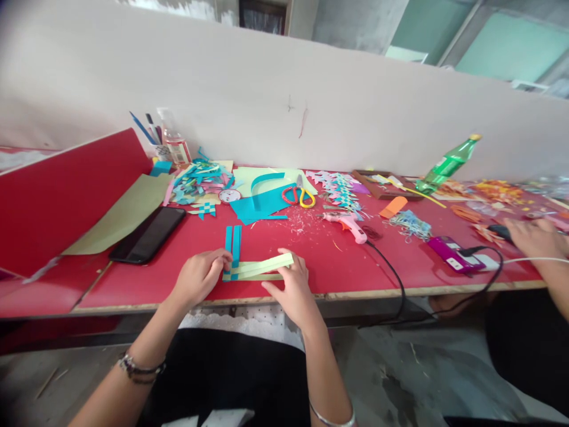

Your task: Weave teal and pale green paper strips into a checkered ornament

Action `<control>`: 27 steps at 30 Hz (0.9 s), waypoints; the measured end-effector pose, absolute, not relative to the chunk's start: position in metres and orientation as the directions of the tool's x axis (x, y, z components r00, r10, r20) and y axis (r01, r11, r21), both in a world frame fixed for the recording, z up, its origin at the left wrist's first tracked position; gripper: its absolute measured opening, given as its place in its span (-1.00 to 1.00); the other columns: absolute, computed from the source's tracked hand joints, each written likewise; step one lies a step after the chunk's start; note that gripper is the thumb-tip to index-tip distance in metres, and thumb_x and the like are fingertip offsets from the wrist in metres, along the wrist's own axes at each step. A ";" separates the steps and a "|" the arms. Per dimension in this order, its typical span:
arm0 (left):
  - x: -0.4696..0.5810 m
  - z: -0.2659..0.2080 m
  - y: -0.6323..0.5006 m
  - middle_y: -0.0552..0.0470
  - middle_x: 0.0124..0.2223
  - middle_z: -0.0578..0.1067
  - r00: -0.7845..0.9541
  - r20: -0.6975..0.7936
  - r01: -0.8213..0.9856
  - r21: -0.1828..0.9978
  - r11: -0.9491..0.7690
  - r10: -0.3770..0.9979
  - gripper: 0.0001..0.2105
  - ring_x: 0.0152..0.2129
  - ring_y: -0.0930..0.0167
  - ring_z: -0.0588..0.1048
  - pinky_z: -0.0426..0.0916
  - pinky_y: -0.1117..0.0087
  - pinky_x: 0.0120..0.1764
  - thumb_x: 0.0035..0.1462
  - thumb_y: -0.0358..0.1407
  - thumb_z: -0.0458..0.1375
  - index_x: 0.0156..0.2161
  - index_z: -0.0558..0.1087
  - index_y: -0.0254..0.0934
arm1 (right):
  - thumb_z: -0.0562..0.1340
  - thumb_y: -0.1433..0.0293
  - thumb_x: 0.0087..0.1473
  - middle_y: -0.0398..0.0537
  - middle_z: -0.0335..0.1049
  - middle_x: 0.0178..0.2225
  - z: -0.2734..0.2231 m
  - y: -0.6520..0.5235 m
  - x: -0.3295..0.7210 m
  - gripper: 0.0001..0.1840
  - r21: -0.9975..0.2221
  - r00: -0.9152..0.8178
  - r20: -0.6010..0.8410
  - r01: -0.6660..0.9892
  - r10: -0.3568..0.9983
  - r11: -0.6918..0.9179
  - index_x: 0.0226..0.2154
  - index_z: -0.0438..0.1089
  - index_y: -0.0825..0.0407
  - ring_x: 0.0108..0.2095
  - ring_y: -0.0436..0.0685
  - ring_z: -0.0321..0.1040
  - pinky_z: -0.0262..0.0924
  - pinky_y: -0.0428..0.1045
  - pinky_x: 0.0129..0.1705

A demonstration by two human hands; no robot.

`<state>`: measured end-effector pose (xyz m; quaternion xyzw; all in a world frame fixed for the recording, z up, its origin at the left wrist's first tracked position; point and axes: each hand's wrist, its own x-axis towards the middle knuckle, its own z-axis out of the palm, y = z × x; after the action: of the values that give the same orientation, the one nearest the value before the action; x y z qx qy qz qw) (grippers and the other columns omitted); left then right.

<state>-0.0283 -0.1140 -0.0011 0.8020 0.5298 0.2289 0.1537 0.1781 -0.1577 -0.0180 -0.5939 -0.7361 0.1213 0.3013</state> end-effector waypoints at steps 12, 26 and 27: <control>-0.022 -0.003 -0.128 0.04 -0.42 0.51 0.391 0.411 0.865 0.141 -0.481 0.824 -0.84 -0.44 0.36 0.44 0.14 0.27 -0.16 -0.02 -0.22 0.05 -0.33 0.39 -0.22 | 0.21 0.35 -0.09 -0.02 0.04 -0.04 -0.019 -0.161 0.179 -0.92 -0.559 -0.064 0.350 0.786 0.934 0.263 -0.52 0.33 0.01 0.00 0.21 0.02 0.06 0.14 -0.03; -0.024 -0.001 -0.135 0.10 -0.37 0.50 0.407 0.356 0.861 0.158 -0.483 0.841 -0.88 -0.38 0.36 0.45 0.17 0.30 -0.23 -0.07 -0.29 0.08 -0.34 0.34 -0.21 | 0.11 0.34 0.02 0.03 0.11 -0.18 -0.030 -0.161 0.170 -0.85 -0.270 -0.077 0.680 0.898 0.729 0.347 -0.45 0.37 0.00 -0.14 0.17 0.12 0.08 0.10 -0.14; -0.024 -0.001 -0.136 0.10 -0.38 0.49 0.407 0.358 0.860 0.161 -0.485 0.840 -0.87 -0.38 0.35 0.45 0.17 0.30 -0.23 -0.08 -0.28 0.09 -0.34 0.33 -0.21 | 0.12 0.35 0.02 0.02 0.10 -0.16 -0.028 -0.160 0.169 -0.86 -0.263 -0.075 0.702 0.897 0.708 0.356 -0.45 0.37 -0.01 -0.12 0.17 0.11 0.07 0.10 -0.13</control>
<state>-0.0241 -0.1358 -0.0011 0.8383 0.5069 0.1992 -0.0242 0.1692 -0.1604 -0.0283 -0.5548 -0.7232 -0.1198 0.3936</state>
